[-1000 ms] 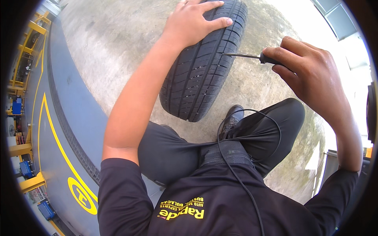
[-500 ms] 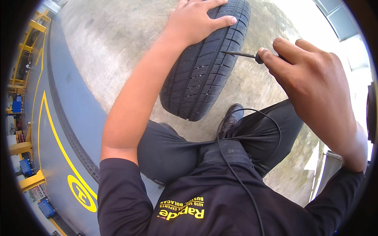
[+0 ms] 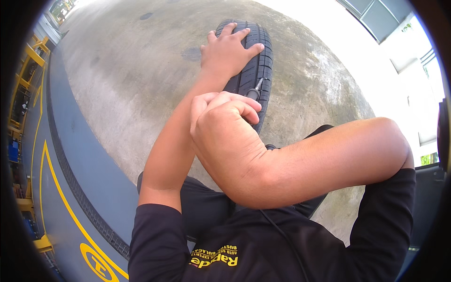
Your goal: The person uses a screwdriver to remove a small object from the tire tread. They repeatedly probe and scrape the tire surface to extract the object.
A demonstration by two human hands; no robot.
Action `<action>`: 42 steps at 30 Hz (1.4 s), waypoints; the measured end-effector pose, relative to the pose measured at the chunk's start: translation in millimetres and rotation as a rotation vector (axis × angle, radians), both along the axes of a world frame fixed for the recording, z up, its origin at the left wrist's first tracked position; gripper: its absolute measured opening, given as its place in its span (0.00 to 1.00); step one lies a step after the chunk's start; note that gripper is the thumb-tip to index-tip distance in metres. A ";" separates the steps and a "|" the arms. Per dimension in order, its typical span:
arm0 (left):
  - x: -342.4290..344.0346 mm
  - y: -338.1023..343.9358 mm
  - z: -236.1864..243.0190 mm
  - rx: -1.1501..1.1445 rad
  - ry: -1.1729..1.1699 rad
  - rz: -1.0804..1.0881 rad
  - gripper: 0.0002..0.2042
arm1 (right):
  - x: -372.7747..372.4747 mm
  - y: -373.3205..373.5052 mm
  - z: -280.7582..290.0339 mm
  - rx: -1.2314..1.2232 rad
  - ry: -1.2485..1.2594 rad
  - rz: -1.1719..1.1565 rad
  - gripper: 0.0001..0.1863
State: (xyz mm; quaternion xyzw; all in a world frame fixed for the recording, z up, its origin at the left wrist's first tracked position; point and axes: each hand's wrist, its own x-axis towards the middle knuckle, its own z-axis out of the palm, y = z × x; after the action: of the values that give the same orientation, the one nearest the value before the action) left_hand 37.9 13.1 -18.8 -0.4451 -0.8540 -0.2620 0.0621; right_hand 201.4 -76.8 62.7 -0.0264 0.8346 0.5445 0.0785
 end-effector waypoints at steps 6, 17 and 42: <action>-17.3 -14.9 -8.8 0.045 -0.009 0.071 0.35 | -5.0 38.7 11.7 -0.995 0.219 0.248 0.10; -27.9 -25.7 -24.9 0.135 0.061 -0.041 0.34 | -1.3 121.8 -53.7 -1.480 0.632 0.276 0.13; -21.5 -27.7 -6.6 0.141 0.023 -0.089 0.35 | 9.3 57.9 -78.3 -1.988 0.845 1.201 0.18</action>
State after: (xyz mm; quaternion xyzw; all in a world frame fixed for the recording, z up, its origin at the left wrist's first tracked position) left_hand 16.5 -14.7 -25.4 -0.4800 -0.8122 -0.3189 0.0912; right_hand 210.8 -18.9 -15.6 -0.2754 0.7015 -0.4104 -0.5135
